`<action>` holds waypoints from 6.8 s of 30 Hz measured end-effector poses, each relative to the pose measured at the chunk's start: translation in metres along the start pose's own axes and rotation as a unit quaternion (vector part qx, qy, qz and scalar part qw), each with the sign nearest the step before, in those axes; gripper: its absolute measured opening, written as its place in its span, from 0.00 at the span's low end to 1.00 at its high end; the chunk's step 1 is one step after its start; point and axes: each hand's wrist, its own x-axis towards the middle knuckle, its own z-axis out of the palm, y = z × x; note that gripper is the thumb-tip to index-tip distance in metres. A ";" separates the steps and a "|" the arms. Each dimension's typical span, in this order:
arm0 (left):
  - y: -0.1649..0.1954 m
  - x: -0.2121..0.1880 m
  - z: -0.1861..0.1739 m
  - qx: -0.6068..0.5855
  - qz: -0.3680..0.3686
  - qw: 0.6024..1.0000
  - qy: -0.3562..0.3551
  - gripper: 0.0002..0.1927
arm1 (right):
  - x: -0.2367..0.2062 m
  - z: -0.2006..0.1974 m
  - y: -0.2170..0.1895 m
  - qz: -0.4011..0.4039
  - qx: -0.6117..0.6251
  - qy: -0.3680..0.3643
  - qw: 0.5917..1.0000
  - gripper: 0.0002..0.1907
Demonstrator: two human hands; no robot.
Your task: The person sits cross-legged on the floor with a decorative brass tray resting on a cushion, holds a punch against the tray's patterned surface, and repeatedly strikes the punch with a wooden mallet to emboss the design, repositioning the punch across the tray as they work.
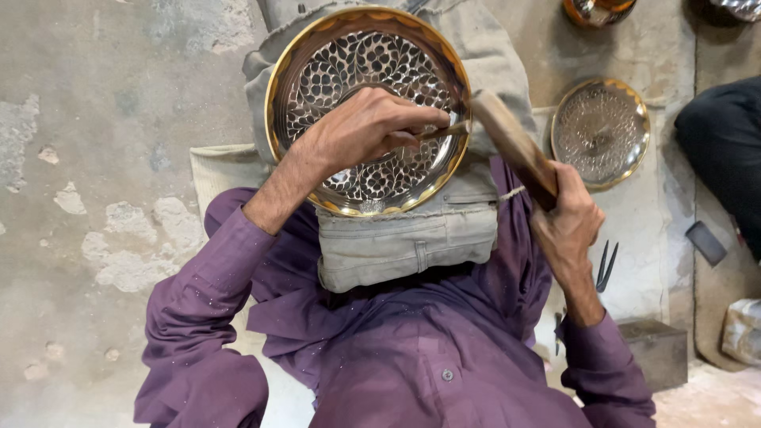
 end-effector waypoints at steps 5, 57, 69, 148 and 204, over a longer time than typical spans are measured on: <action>0.002 0.000 0.003 -0.002 -0.003 1.000 0.002 0.24 | -0.005 0.016 0.026 -0.048 0.290 0.017 0.956 0.14; 0.003 -0.010 0.006 0.009 -0.038 0.999 0.031 0.25 | 0.031 -0.027 -0.002 -0.090 0.213 -0.047 0.972 0.19; 0.003 -0.013 0.009 0.020 -0.036 0.997 0.058 0.27 | 0.033 -0.034 -0.004 -0.119 -0.067 0.053 0.989 0.20; 0.004 -0.023 0.015 0.017 -0.060 0.995 0.075 0.24 | 0.018 -0.012 0.005 -0.142 0.035 0.035 0.989 0.27; 0.000 0.020 -0.010 0.006 0.010 0.998 -0.067 0.22 | -0.001 0.047 0.001 -0.099 0.190 0.101 0.972 0.20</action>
